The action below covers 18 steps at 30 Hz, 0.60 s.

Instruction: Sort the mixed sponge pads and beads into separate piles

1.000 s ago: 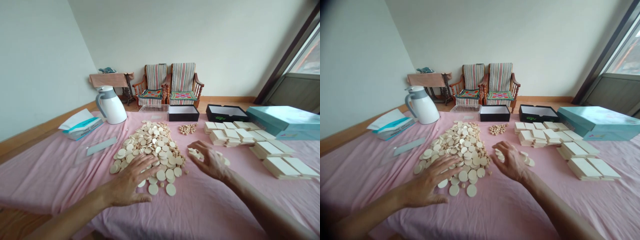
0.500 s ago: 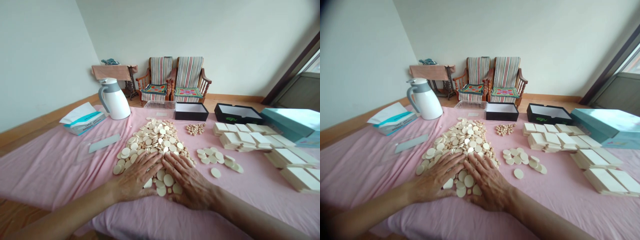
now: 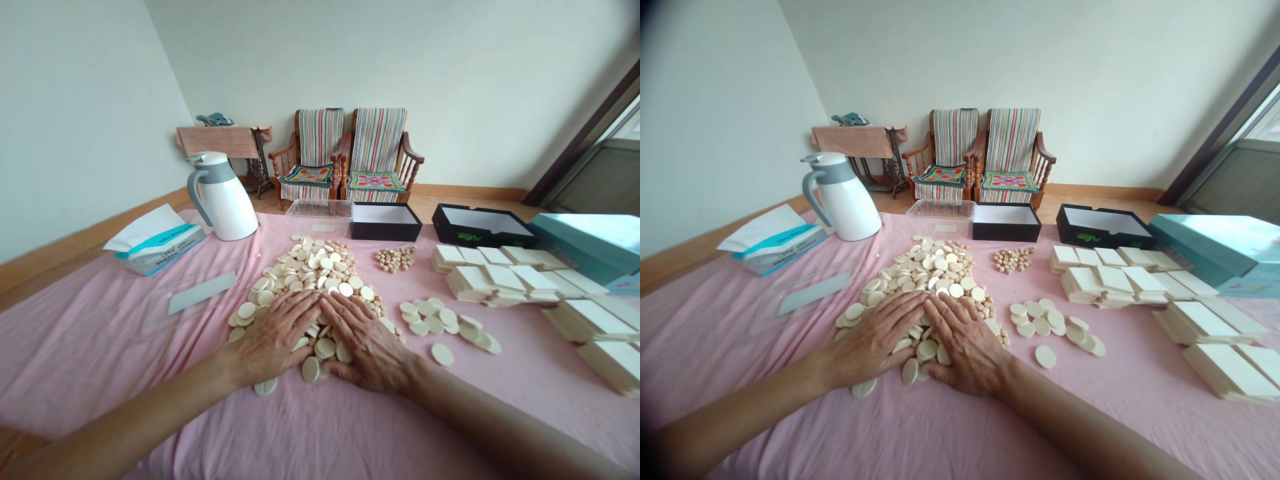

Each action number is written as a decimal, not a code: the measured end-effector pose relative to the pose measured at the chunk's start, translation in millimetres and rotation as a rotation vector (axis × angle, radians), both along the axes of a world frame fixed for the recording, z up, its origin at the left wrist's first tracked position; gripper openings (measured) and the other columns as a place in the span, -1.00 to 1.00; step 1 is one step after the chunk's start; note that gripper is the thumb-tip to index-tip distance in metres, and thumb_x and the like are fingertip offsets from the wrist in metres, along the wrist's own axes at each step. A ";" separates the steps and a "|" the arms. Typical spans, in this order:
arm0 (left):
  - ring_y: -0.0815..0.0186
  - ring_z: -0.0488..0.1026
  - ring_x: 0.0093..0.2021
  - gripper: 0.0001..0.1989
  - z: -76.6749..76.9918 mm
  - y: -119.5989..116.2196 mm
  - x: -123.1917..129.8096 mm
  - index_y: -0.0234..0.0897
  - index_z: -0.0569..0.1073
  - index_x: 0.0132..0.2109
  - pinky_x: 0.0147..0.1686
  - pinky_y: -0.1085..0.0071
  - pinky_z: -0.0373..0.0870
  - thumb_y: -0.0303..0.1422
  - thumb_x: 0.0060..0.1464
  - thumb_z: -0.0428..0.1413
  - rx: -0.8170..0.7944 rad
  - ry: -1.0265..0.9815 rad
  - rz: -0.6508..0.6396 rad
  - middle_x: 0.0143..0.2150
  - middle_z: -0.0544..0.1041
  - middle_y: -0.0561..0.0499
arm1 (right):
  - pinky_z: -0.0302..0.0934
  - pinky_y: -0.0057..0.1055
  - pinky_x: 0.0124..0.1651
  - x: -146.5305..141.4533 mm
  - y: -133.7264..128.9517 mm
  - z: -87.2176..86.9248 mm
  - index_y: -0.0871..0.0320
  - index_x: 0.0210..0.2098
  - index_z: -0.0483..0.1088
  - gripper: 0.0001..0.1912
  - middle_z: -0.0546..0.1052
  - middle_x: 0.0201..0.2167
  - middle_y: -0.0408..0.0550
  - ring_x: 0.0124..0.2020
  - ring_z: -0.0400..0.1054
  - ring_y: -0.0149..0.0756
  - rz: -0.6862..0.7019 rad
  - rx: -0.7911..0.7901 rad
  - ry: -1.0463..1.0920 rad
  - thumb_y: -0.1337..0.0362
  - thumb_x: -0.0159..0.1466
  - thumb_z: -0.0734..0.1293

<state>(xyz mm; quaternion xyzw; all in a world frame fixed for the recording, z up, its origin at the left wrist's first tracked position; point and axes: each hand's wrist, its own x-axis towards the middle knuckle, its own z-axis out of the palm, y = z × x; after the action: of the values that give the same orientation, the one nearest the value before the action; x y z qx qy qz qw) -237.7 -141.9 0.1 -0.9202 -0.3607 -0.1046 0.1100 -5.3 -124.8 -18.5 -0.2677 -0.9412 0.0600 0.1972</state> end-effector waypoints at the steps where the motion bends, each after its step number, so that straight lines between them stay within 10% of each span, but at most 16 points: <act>1: 0.04 0.14 0.31 -0.44 0.4 3.6 -0.8 -0.38 0.18 0.26 0.27 0.02 0.13 -0.28 0.19 0.08 0.002 -0.008 0.006 0.30 0.24 -0.25 | -0.14 0.02 0.33 -3.2 2.4 0.2 0.28 0.40 -0.24 -0.09 0.02 0.36 0.22 0.38 -0.19 0.00 -0.016 0.003 0.008 -0.05 0.28 0.22; 18: 0.08 0.24 0.24 -0.44 -4.1 85.5 -24.2 -0.30 0.14 0.30 0.22 0.07 0.18 -0.18 0.25 0.01 -0.066 -0.209 0.123 0.24 0.31 -0.20 | -0.02 0.02 0.24 -56.2 62.2 13.0 0.37 0.32 -0.02 -0.23 0.16 0.29 0.31 0.29 0.03 0.07 -0.325 -0.115 0.005 0.07 0.26 0.24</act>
<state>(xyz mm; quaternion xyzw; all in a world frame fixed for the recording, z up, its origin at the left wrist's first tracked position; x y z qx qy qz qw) -261.8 -56.3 -4.1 -0.8835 -0.4292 -0.1812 0.0478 -61.5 -62.6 -5.6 -0.4273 -0.8800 0.0816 0.1909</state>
